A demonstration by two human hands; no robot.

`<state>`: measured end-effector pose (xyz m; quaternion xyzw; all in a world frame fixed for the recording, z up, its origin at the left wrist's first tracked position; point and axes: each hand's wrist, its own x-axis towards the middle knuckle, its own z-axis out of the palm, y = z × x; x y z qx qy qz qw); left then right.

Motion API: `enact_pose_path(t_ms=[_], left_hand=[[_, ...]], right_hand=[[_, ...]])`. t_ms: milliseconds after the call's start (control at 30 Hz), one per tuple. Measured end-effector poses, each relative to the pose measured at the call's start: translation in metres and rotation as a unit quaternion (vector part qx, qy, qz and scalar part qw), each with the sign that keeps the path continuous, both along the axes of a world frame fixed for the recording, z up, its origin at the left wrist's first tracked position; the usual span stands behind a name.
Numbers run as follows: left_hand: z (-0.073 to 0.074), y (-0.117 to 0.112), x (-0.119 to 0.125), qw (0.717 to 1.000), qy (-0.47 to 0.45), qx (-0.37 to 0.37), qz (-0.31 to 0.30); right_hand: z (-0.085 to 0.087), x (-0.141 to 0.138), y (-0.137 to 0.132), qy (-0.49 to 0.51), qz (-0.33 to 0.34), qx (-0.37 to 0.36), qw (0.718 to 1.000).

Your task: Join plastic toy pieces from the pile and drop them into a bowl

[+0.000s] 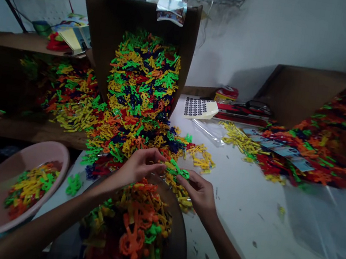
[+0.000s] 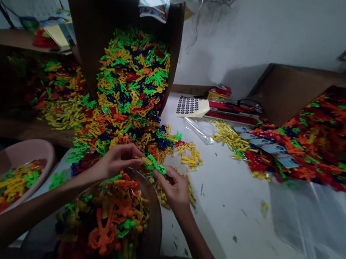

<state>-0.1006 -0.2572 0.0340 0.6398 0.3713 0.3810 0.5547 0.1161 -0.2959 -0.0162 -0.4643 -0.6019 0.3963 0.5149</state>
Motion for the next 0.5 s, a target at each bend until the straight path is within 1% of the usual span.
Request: enact_pose_path(t_ms=[67,100,167,233,267,300,333,367,467,500], left_hand=[[-0.001,0.0,0.001,1.0,-0.003,-0.021,-0.015],[-0.003,-0.002,0.002,1.0,0.001,-0.015,-0.01],[-0.007,-0.007,0.007,0.999,0.021,0.033,0.035],[-0.011,-0.013,0.011,0.99,0.045,0.097,0.094],[-0.012,-0.015,0.012,0.985,0.051,0.118,0.111],[-0.013,-0.015,0.012,0.985,0.05,0.122,0.113],[-0.012,-0.014,0.011,0.988,0.042,0.107,0.099],[-0.011,-0.012,0.008,0.994,0.031,0.078,0.072],[-0.005,-0.004,-0.001,0.999,0.009,-0.028,-0.036],[-0.001,-0.003,-0.004,0.997,0.01,-0.05,-0.058]], right_hand=[[0.0,-0.003,-0.003,0.012,0.002,-0.016,1.0],[0.001,-0.006,-0.005,0.009,-0.008,-0.014,1.0],[0.003,-0.011,-0.009,-0.021,-0.054,0.012,0.998],[0.007,-0.014,-0.012,-0.066,-0.108,0.051,0.991],[0.008,-0.015,-0.013,-0.084,-0.123,0.065,0.987],[0.01,-0.014,-0.013,-0.097,-0.124,0.071,0.985],[0.011,-0.012,-0.013,-0.1,-0.113,0.069,0.986],[0.011,-0.01,-0.012,-0.096,-0.092,0.059,0.989],[0.01,-0.003,-0.012,-0.043,0.0,-0.001,0.999],[0.01,-0.002,-0.013,-0.019,0.024,-0.024,0.999]])
